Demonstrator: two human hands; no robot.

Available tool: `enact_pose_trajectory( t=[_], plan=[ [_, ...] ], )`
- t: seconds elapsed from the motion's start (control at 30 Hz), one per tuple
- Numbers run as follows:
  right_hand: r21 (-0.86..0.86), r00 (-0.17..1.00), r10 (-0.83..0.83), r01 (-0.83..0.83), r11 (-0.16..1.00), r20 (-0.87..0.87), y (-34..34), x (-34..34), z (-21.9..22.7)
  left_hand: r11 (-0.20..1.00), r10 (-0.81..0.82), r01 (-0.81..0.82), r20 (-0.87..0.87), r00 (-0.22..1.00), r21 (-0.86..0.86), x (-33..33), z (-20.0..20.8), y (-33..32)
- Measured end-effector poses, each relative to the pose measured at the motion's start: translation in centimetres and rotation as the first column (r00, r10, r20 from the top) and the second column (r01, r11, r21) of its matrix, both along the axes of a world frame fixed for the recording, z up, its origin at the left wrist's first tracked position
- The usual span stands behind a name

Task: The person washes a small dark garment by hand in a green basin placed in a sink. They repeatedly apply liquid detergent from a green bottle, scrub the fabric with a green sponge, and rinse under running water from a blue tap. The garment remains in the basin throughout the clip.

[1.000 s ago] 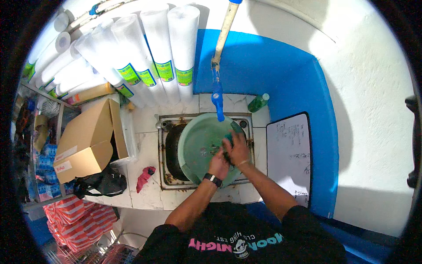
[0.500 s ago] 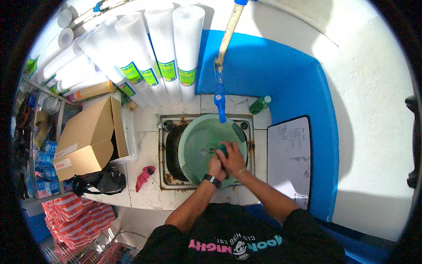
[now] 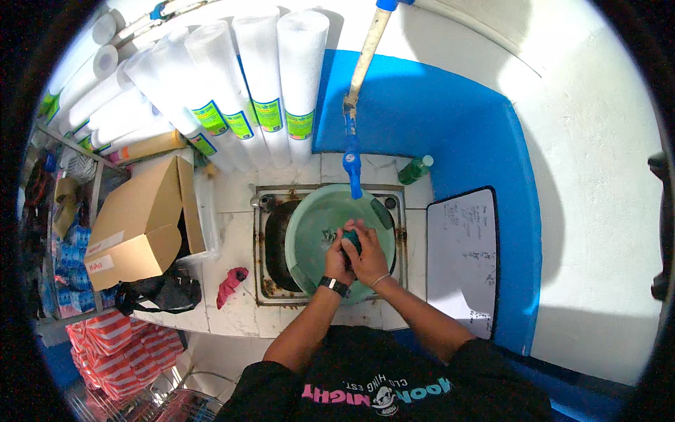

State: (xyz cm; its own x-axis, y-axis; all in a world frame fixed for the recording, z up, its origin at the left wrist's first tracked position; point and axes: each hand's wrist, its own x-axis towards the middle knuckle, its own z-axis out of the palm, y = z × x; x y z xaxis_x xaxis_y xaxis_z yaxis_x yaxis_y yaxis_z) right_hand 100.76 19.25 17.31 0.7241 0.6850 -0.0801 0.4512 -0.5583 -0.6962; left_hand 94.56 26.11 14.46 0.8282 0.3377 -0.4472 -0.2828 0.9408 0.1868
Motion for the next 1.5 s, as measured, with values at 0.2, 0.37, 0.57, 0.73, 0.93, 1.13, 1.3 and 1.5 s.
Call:
enact_pose_trajectory(
  t=[0.2,0.37,0.57,0.73,0.93,1.13,1.3,1.5],
  plan=[
    [-0.098,0.988,-0.026,0.041,0.994,0.151,-0.1,2.4,-0.6,0.995,-0.032,0.021,-0.107,0.994,-0.101,0.7,-1.6,-1.4],
    [-0.01,0.997,0.009,-0.009,1.0,0.071,-0.1,1.3,0.7,0.987,-0.057,0.011,-0.289,0.956,-0.159,0.2,-2.3,-1.3],
    [-0.086,0.989,0.104,-0.095,0.992,0.107,0.2,1.1,2.0,0.994,-0.061,0.066,0.057,0.997,-0.09,-0.1,-3.0,-1.4],
    [-0.136,0.989,0.082,-0.065,0.989,0.121,0.2,0.9,1.9,0.995,0.089,-0.082,0.129,0.988,-0.055,0.1,-3.6,-1.5],
    [-0.046,0.992,-0.092,0.096,0.994,0.091,-0.6,1.7,-0.4,0.998,-0.062,0.06,-0.105,0.992,-0.031,0.3,-3.4,-1.8],
    [-0.066,0.995,0.005,0.001,0.998,0.103,-0.6,1.7,-1.2,0.973,-0.2,0.212,-0.131,0.971,0.087,0.3,-3.8,-2.0],
    [-0.133,0.985,0.122,-0.138,0.981,-0.122,-0.2,1.1,1.1,0.999,-0.033,0.025,0.3,0.953,0.031,0.0,-4.2,-2.1],
    [-0.174,0.999,-0.007,0.012,0.985,0.032,-0.1,5.3,-1.4,0.979,0.026,-0.071,0.23,0.973,0.19,-0.4,-3.8,-2.0]
  ],
)
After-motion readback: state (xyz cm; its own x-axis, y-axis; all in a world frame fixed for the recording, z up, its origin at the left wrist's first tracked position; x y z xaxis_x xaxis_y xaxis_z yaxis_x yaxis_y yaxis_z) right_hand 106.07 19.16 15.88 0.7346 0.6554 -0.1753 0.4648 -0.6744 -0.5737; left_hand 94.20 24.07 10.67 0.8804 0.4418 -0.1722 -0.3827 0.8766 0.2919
